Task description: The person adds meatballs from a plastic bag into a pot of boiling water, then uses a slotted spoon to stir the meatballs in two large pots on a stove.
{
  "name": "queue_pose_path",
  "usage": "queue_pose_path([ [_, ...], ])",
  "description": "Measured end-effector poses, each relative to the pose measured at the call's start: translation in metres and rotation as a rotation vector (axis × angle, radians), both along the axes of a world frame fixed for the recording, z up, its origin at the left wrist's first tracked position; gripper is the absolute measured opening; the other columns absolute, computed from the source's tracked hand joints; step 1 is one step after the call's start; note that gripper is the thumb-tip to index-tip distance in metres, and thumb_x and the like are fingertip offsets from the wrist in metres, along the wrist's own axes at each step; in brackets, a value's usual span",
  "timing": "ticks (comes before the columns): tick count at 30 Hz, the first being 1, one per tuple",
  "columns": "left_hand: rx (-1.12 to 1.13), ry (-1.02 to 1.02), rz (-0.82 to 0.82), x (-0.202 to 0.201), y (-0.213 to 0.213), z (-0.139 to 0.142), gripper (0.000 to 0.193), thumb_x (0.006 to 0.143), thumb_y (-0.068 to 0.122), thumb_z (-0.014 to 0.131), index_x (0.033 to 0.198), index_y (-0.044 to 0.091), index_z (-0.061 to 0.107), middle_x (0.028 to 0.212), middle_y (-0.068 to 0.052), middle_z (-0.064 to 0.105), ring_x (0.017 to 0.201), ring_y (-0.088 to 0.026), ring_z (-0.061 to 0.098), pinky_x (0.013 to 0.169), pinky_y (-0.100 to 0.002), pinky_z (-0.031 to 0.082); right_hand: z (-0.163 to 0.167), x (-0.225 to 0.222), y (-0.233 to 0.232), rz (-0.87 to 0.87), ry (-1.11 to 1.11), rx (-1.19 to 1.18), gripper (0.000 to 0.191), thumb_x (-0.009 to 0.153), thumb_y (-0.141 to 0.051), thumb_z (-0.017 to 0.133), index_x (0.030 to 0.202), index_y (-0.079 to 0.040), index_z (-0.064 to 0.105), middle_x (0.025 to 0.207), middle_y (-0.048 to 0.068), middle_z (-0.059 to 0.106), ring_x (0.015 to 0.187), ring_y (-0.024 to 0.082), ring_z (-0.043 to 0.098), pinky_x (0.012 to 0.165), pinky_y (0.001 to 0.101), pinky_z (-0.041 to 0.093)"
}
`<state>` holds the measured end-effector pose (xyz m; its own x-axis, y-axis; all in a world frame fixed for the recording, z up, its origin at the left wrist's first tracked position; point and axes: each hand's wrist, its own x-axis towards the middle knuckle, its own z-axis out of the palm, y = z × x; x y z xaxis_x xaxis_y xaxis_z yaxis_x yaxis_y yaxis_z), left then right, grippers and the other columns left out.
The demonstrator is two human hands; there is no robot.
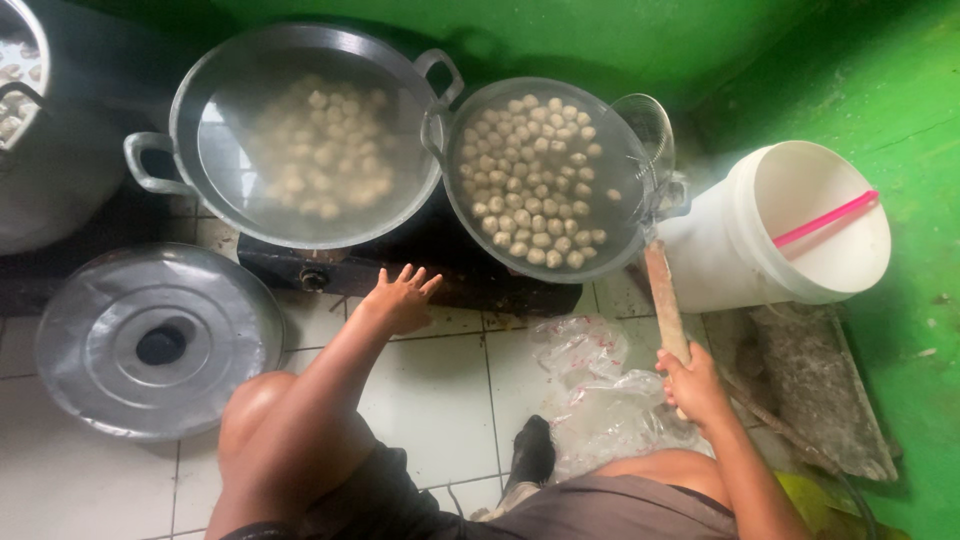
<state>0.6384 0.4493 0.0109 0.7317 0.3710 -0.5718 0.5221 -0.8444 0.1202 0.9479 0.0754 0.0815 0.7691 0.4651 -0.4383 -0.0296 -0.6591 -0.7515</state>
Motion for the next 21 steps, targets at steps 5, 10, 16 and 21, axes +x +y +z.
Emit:
queue_pose_path([
  [5, -0.003, 0.006, -0.003, 0.001, 0.002, 0.000, 0.089, 0.097, 0.052, 0.058, 0.166, 0.021, 0.009, 0.172, -0.012, 0.013, 0.159, -0.034, 0.009, 0.123, -0.066, 0.017, 0.008, -0.005, 0.005, -0.017, 0.169, 0.062, 0.023, 0.095, -0.022, 0.064, 0.107, -0.004, 0.056, 0.084, 0.007, 0.059, 0.055, 0.012, 0.046, 0.042, 0.0294, 0.038],
  [10, -0.006, 0.020, -0.009, 0.001, 0.002, -0.001, 0.090, 0.098, 0.054, 0.056, 0.165, 0.021, 0.008, 0.172, -0.012, 0.011, 0.159, -0.034, 0.008, 0.123, -0.066, 0.016, 0.022, -0.012, 0.009, -0.023, 0.252, 0.051, 0.027, 0.094, -0.025, 0.066, 0.102, -0.002, 0.056, 0.084, 0.006, 0.055, 0.057, 0.011, 0.045, 0.044, 0.0281, 0.037],
  [16, 0.002, 0.022, -0.022, 0.002, 0.001, -0.001, 0.090, 0.098, 0.054, 0.056, 0.166, 0.021, 0.007, 0.172, -0.012, 0.012, 0.159, -0.033, 0.009, 0.123, -0.066, 0.016, 0.036, -0.020, 0.012, 0.001, 0.388, 0.130, 0.028, 0.092, -0.026, 0.069, 0.099, -0.004, 0.053, 0.085, 0.004, 0.051, 0.058, 0.010, 0.043, 0.044, 0.0262, 0.035],
  [21, -0.022, 0.018, -0.004, 0.002, 0.001, 0.001, 0.090, 0.098, 0.053, 0.057, 0.165, 0.022, 0.007, 0.172, -0.012, 0.011, 0.159, -0.034, 0.008, 0.123, -0.065, 0.015, 0.043, -0.024, 0.013, 0.009, 0.408, 0.125, 0.027, 0.091, -0.025, 0.070, 0.101, -0.004, 0.054, 0.085, 0.004, 0.052, 0.058, 0.009, 0.043, 0.044, 0.0254, 0.033],
])
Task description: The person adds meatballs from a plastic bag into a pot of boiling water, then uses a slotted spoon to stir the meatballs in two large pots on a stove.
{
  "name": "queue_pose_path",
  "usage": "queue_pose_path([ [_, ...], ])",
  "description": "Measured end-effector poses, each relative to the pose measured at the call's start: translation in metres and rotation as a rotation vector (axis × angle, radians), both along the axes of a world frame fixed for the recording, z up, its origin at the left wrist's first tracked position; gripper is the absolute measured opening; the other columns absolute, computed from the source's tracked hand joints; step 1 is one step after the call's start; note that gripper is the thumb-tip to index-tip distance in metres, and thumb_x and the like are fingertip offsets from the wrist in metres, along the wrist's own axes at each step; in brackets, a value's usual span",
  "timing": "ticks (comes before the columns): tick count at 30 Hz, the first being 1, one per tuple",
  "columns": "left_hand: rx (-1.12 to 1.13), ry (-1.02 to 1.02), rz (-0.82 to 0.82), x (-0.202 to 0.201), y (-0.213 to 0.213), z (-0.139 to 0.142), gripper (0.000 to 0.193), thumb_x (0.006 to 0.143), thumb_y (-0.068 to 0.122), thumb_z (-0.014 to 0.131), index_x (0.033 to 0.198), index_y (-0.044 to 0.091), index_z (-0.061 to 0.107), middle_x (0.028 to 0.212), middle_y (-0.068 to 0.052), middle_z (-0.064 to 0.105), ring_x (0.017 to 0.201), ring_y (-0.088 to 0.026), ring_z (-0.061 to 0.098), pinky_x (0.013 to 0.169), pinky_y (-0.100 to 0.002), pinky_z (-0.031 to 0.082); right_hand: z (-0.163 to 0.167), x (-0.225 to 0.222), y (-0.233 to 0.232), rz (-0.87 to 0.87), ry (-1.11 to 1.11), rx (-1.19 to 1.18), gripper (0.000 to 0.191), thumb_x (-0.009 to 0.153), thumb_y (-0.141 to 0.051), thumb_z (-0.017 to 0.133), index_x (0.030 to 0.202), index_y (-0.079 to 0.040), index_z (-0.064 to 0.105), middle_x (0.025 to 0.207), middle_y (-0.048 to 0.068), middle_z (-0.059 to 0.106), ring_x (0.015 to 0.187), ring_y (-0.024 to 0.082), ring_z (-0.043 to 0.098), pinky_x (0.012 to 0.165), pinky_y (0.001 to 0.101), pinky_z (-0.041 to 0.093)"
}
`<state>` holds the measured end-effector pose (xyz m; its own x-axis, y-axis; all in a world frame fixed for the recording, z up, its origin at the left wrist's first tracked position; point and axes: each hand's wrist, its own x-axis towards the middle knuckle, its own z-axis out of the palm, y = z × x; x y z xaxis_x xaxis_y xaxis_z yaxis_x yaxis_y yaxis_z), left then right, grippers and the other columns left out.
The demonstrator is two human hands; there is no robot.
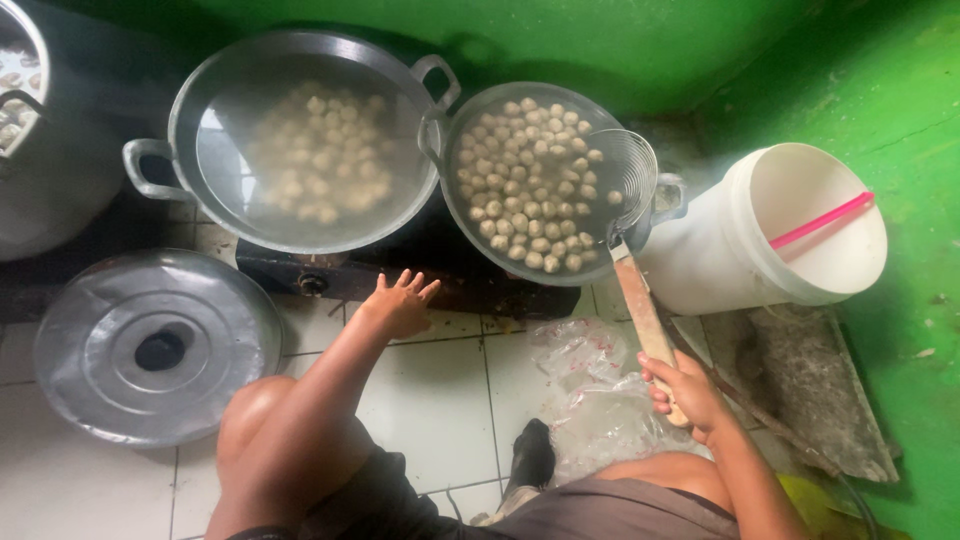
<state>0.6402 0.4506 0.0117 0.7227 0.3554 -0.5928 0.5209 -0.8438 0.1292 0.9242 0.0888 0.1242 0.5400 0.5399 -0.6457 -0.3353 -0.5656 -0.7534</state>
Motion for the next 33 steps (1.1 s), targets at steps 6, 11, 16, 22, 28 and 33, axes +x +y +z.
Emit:
queue_pose_path([
  [6, 0.007, -0.010, 0.006, 0.000, 0.000, 0.001, 0.090, 0.097, 0.051, 0.059, 0.165, 0.021, 0.009, 0.171, -0.012, 0.012, 0.159, -0.033, 0.009, 0.123, -0.065, 0.016, 0.001, -0.002, -0.003, 0.021, 0.010, 0.042, 0.038, 0.088, -0.019, 0.069, 0.122, -0.002, 0.060, 0.086, 0.003, 0.053, 0.057, 0.007, 0.043, 0.044, 0.0245, 0.034],
  [11, 0.012, -0.028, -0.002, 0.000, 0.001, -0.003, 0.090, 0.097, 0.050, 0.060, 0.165, 0.020, 0.010, 0.171, -0.013, 0.013, 0.158, -0.034, 0.010, 0.123, -0.066, 0.017, -0.002, -0.003, -0.006, 0.020, -0.049, 0.077, 0.042, 0.087, -0.014, 0.071, 0.125, -0.001, 0.057, 0.080, 0.003, 0.049, 0.054, 0.008, 0.042, 0.043, 0.0260, 0.035],
  [16, 0.007, -0.040, 0.005, 0.001, 0.002, -0.007, 0.090, 0.097, 0.052, 0.060, 0.165, 0.021, 0.011, 0.171, -0.012, 0.014, 0.158, -0.034, 0.010, 0.122, -0.067, 0.017, -0.005, -0.003, -0.007, -0.014, -0.097, 0.117, 0.042, 0.087, -0.012, 0.071, 0.124, -0.001, 0.056, 0.077, 0.001, 0.049, 0.054, 0.008, 0.042, 0.042, 0.0266, 0.035],
  [22, 0.014, -0.013, 0.001, 0.001, 0.002, -0.006, 0.090, 0.096, 0.055, 0.060, 0.165, 0.021, 0.012, 0.171, -0.012, 0.013, 0.158, -0.034, 0.010, 0.122, -0.067, 0.017, -0.007, -0.004, -0.005, -0.021, -0.136, 0.119, 0.042, 0.087, -0.011, 0.071, 0.124, -0.002, 0.055, 0.076, 0.001, 0.048, 0.053, 0.008, 0.042, 0.042, 0.0266, 0.034],
  [28, 0.013, -0.015, -0.009, 0.002, 0.004, -0.009, 0.089, 0.097, 0.054, 0.059, 0.165, 0.021, 0.012, 0.171, -0.012, 0.013, 0.158, -0.034, 0.010, 0.122, -0.067, 0.016, -0.003, -0.010, -0.001, 0.022, -0.158, 0.112, 0.044, 0.087, -0.012, 0.072, 0.126, 0.000, 0.056, 0.071, 0.002, 0.045, 0.053, 0.008, 0.041, 0.042, 0.0265, 0.035],
  [33, 0.013, -0.007, 0.001, 0.003, 0.004, -0.009, 0.087, 0.098, 0.056, 0.056, 0.165, 0.022, 0.012, 0.171, -0.012, 0.012, 0.158, -0.034, 0.009, 0.122, -0.067, 0.015, 0.005, -0.016, 0.004, 0.061, -0.202, 0.099, 0.045, 0.086, -0.013, 0.072, 0.126, 0.001, 0.055, 0.071, 0.001, 0.048, 0.053, 0.009, 0.042, 0.042, 0.0267, 0.035],
])
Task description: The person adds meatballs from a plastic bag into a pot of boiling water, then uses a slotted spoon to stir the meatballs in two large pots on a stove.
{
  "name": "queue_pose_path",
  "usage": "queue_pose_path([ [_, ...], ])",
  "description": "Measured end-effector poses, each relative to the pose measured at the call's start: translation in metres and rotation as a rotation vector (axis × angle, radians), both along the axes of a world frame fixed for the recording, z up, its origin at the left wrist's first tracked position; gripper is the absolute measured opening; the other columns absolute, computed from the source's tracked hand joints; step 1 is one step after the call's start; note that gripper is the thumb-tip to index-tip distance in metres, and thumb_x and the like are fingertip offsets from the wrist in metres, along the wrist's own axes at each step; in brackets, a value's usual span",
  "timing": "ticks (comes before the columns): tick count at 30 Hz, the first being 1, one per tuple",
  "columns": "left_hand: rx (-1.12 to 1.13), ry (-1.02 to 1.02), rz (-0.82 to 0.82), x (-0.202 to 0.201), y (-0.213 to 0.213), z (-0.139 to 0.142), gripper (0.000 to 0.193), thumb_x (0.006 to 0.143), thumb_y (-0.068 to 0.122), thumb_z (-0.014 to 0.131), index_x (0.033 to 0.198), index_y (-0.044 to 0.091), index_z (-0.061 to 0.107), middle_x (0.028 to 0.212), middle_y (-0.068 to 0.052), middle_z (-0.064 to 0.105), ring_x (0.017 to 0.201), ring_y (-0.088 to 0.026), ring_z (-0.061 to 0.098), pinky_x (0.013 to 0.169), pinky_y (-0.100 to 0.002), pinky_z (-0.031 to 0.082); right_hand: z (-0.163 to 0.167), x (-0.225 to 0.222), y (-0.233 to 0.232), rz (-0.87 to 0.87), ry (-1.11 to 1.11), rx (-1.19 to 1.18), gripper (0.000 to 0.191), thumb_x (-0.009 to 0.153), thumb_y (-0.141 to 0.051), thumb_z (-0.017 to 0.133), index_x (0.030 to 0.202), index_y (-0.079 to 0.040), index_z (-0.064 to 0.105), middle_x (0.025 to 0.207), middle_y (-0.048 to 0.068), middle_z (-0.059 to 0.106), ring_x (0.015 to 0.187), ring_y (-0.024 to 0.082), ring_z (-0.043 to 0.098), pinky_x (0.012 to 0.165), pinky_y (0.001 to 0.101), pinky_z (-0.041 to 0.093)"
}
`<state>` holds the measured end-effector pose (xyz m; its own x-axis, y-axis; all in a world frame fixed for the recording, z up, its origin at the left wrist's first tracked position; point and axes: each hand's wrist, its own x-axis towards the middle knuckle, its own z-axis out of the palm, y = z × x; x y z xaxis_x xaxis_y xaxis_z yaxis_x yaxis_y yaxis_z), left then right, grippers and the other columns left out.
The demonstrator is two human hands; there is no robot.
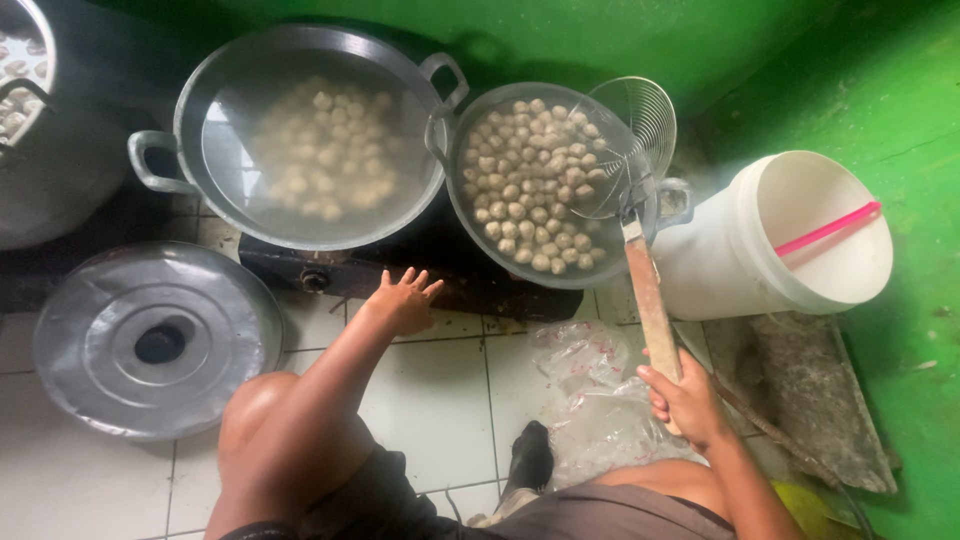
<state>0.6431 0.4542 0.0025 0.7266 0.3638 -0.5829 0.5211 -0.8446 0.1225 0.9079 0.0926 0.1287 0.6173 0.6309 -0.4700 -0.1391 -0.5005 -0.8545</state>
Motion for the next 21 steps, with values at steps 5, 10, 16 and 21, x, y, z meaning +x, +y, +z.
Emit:
queue_pose_path([
  [5, 0.015, 0.010, -0.004, -0.001, 0.000, 0.002, 0.087, 0.097, 0.056, 0.057, 0.165, 0.023, 0.014, 0.171, -0.011, 0.015, 0.158, -0.033, 0.012, 0.122, -0.068, 0.016, 0.008, -0.008, 0.006, 0.021, -0.060, -0.028, 0.046, 0.087, -0.014, 0.072, 0.127, 0.000, 0.056, 0.071, 0.002, 0.051, 0.052, 0.009, 0.043, 0.041, 0.0270, 0.036],
  [10, 0.007, -0.010, 0.005, -0.001, 0.000, 0.000, 0.085, 0.097, 0.055, 0.057, 0.165, 0.023, 0.016, 0.171, -0.011, 0.015, 0.158, -0.034, 0.012, 0.122, -0.068, 0.016, 0.013, -0.014, 0.010, 0.060, -0.118, -0.042, 0.042, 0.087, -0.015, 0.072, 0.125, -0.001, 0.058, 0.065, 0.002, 0.051, 0.049, 0.009, 0.044, 0.040, 0.0274, 0.037],
  [16, 0.006, 0.012, -0.001, 0.000, -0.001, 0.000, 0.087, 0.096, 0.056, 0.058, 0.165, 0.023, 0.016, 0.171, -0.011, 0.014, 0.158, -0.034, 0.012, 0.123, -0.067, 0.016, 0.009, -0.015, 0.012, 0.103, -0.268, -0.093, 0.030, 0.088, -0.019, 0.074, 0.105, -0.001, 0.057, 0.061, 0.003, 0.053, 0.046, 0.010, 0.047, 0.038, 0.0284, 0.040],
  [21, -0.002, 0.004, -0.002, -0.001, 0.000, 0.004, 0.087, 0.096, 0.055, 0.060, 0.165, 0.023, 0.016, 0.171, -0.011, 0.014, 0.158, -0.034, 0.012, 0.122, -0.068, 0.016, -0.002, -0.008, 0.011, 0.073, -0.297, -0.074, 0.028, 0.088, -0.021, 0.074, 0.098, -0.004, 0.054, 0.058, 0.004, 0.053, 0.043, 0.011, 0.046, 0.037, 0.0293, 0.038],
])
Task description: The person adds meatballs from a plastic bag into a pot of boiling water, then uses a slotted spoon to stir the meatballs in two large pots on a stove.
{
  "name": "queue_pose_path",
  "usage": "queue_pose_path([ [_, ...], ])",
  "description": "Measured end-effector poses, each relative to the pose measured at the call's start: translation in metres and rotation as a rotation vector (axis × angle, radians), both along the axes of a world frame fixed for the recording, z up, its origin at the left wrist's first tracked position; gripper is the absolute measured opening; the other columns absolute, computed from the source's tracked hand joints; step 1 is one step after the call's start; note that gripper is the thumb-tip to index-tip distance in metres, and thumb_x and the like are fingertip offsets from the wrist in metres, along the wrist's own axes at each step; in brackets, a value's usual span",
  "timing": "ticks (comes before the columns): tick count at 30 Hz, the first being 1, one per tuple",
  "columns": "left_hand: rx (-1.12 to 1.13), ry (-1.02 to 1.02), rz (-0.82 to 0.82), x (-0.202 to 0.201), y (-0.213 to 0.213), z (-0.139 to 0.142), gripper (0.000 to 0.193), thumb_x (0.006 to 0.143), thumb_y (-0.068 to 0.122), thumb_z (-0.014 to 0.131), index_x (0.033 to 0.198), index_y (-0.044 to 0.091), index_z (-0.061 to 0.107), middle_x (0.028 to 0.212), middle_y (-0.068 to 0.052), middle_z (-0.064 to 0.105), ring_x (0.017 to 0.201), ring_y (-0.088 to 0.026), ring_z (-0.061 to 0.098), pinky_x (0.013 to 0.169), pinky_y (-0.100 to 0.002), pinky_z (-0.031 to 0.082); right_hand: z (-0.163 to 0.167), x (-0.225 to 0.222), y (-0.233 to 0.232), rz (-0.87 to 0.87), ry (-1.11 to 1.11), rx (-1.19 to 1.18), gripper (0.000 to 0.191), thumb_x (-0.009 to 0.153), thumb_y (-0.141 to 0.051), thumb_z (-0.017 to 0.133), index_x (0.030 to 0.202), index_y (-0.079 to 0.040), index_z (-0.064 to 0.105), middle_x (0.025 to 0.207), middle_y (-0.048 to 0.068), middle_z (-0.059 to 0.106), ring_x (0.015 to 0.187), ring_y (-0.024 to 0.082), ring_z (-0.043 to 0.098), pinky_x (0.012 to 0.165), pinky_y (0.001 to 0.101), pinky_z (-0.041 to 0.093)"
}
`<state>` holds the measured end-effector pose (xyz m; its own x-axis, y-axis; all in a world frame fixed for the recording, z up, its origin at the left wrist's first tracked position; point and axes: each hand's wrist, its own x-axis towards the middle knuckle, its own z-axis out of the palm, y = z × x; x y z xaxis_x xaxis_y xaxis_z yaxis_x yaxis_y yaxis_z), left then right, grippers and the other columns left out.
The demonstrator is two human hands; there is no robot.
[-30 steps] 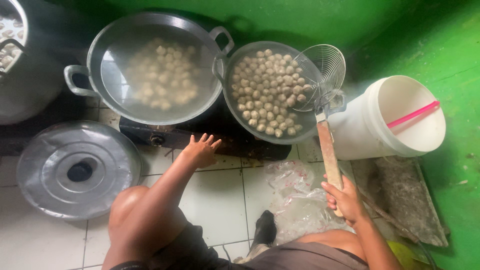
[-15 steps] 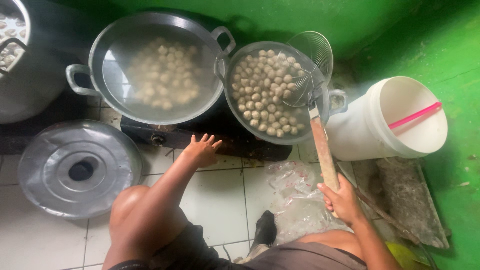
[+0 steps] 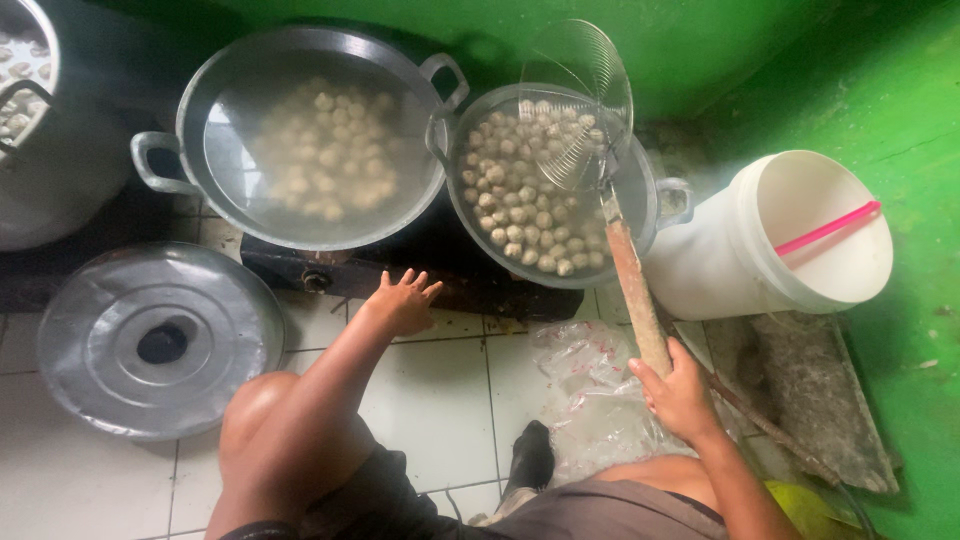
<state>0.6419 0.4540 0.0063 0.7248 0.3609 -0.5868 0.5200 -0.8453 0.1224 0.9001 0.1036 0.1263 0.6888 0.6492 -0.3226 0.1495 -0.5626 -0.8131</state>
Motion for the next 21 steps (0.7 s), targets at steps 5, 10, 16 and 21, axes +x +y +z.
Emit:
queue_pose_path([
  [5, 0.011, -0.008, -0.001, -0.003, -0.001, 0.003, 0.088, 0.096, 0.055, 0.060, 0.165, 0.023, 0.016, 0.171, -0.012, 0.016, 0.158, -0.034, 0.013, 0.122, -0.068, 0.018, -0.014, 0.012, -0.003, -0.097, 0.068, 0.066, 0.030, 0.090, -0.018, 0.074, 0.097, -0.002, 0.050, 0.060, 0.005, 0.051, 0.044, 0.012, 0.045, 0.036, 0.0304, 0.036],
  [10, 0.010, 0.008, 0.000, -0.001, -0.001, 0.003, 0.086, 0.097, 0.055, 0.057, 0.165, 0.023, 0.014, 0.171, -0.012, 0.014, 0.158, -0.034, 0.011, 0.122, -0.067, 0.017, -0.021, 0.023, -0.009, -0.188, 0.161, 0.126, 0.029, 0.089, -0.013, 0.070, 0.110, -0.002, 0.054, 0.075, 0.006, 0.058, 0.048, 0.011, 0.045, 0.039, 0.0291, 0.037],
  [16, 0.013, 0.013, -0.004, 0.001, -0.001, 0.001, 0.086, 0.097, 0.056, 0.056, 0.165, 0.023, 0.014, 0.171, -0.012, 0.013, 0.158, -0.034, 0.011, 0.123, -0.067, 0.016, -0.022, 0.028, -0.014, -0.273, 0.213, 0.117, 0.032, 0.090, -0.012, 0.069, 0.117, -0.001, 0.055, 0.084, 0.009, 0.057, 0.051, 0.011, 0.045, 0.041, 0.0290, 0.037],
  [21, -0.002, 0.024, 0.013, 0.002, -0.001, -0.001, 0.085, 0.098, 0.055, 0.055, 0.165, 0.023, 0.015, 0.172, -0.011, 0.013, 0.159, -0.034, 0.010, 0.123, -0.067, 0.015, -0.021, 0.030, -0.015, -0.284, 0.234, 0.125, 0.032, 0.090, -0.013, 0.069, 0.117, -0.001, 0.055, 0.084, 0.009, 0.057, 0.052, 0.011, 0.045, 0.041, 0.0293, 0.036],
])
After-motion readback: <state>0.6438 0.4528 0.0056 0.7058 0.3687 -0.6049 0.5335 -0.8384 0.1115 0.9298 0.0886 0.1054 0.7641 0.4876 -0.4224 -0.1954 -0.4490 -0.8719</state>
